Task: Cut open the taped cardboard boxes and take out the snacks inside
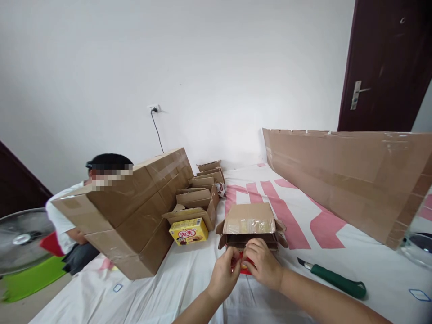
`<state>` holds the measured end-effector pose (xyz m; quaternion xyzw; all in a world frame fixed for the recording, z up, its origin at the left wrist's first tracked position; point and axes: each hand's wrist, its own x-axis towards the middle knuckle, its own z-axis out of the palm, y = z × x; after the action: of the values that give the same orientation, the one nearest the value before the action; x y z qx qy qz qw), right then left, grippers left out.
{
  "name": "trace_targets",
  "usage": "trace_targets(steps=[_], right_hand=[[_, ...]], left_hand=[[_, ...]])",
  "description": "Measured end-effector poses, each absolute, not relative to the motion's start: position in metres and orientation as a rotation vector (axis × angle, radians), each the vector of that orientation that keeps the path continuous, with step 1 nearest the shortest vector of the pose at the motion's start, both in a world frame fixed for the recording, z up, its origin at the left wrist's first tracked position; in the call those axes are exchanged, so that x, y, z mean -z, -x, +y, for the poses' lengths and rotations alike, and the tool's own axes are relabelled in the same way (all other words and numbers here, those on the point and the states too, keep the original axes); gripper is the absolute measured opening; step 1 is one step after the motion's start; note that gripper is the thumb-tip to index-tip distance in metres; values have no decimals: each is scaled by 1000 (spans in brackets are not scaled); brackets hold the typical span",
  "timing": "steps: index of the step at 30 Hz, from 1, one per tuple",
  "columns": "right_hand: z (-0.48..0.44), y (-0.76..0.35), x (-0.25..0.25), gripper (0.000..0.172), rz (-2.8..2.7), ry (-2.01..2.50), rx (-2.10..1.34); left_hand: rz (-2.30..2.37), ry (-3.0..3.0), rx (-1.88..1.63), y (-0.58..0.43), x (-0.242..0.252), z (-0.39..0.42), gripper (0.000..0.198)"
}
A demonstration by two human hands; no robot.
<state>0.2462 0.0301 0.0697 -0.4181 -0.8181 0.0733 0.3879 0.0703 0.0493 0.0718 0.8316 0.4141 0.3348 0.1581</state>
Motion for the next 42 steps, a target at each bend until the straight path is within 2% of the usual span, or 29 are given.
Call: trace_targets(steps=[5,9,12,15,18,21,28,35,42], right_hand=[[9,-257,-66,9,-2091,1072,-287],[-12,-273,-59,13,-2139,1073,-375],[-21,-280,-42,12,-2109,1146,-442],[-24,-283,-22,11,-2059,1217,-509],[-21,-283,-12,11,-1960,1279,-565],[-8,-280,-13,9,-1755,1456,-624],[33,-258,-15,8,-1598,1637,-767],[24,-255,-19,11,-1571,1635,-803],[-31,-276,-16,13,-1697,1425,-831]], left_hand=[[1096,-2515,-845,-64,-76,44,7],[1051,-2657,-762,-55,-77,45,10],[1058,-2776,-710,-55,-74,55,24],[1125,-2883,-657,-59,-72,70,49],[1267,-2951,-623,-64,-72,84,57],[1378,-2998,-598,-69,-76,93,54],[1426,-3070,-518,-80,-89,103,20],[1374,-3126,-604,-71,-127,76,22],[1536,-3102,-892,8,-176,56,22]])
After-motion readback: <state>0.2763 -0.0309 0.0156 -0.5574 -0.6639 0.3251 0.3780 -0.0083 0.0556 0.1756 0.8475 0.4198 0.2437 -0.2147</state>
